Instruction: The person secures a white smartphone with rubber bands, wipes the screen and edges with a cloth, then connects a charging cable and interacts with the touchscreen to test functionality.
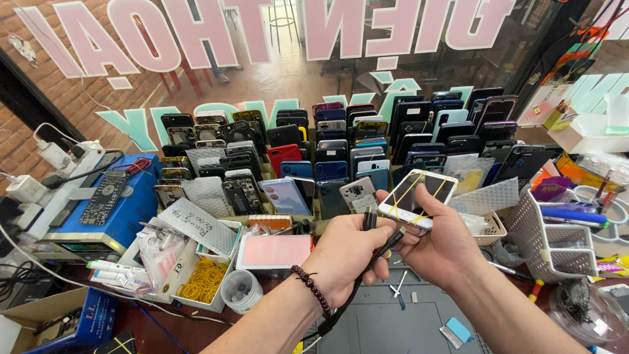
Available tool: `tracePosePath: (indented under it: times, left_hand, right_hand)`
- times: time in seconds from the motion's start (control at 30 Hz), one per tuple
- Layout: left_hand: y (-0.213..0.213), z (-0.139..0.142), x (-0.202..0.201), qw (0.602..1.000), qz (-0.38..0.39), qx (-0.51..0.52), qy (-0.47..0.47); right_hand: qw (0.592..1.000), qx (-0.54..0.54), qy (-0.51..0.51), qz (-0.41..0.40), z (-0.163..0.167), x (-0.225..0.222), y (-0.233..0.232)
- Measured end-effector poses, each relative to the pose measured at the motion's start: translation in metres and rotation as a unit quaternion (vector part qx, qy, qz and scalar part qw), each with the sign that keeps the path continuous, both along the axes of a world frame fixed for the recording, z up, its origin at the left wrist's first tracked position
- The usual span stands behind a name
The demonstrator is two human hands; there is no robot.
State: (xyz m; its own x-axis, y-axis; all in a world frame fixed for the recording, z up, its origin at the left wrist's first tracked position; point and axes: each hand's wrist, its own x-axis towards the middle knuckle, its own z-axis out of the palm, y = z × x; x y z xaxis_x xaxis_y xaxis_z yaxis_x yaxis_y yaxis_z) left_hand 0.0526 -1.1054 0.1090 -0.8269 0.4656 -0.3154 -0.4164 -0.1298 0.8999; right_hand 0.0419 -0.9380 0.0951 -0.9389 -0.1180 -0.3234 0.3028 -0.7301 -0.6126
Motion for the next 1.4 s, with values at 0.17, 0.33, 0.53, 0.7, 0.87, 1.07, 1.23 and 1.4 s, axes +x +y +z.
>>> tracePosePath:
  times: [0.17, 0.33, 0.53, 0.7, 0.87, 1.07, 1.23, 1.4]
  left_hand:
    - [-0.003, 0.006, 0.003, 0.998, -0.052, -0.043, 0.005]
    - [0.013, 0.000, 0.008, 0.996, -0.051, -0.074, -0.026]
    - [0.039, -0.014, 0.012, 0.991, -0.137, -0.012, 0.002]
    - [0.065, -0.018, 0.023, 0.981, -0.182, 0.041, -0.054]
    - [0.097, -0.022, 0.031, 0.983, -0.164, 0.046, -0.065]
    - [0.117, -0.028, 0.027, 0.989, -0.134, 0.022, -0.062]
    - [0.122, -0.033, 0.024, 0.987, -0.128, 0.022, -0.090]
    - [0.122, -0.038, 0.021, 0.986, -0.137, 0.019, -0.094]
  right_hand:
    - [0.996, 0.046, -0.070, -0.037, -0.004, 0.005, 0.005]
    - [0.998, 0.041, -0.013, -0.053, -0.007, 0.013, 0.014]
    - [0.993, 0.013, 0.118, 0.008, -0.026, 0.029, 0.053]
    - [0.993, 0.072, -0.003, -0.088, -0.029, 0.044, 0.083]
    - [0.998, 0.035, 0.055, 0.006, -0.018, 0.061, 0.101]
    - [0.998, 0.032, 0.012, -0.045, -0.018, 0.063, 0.116]
    - [0.997, 0.059, 0.004, -0.053, -0.025, 0.062, 0.124]
    - [0.998, 0.063, 0.021, -0.021, -0.027, 0.061, 0.125]
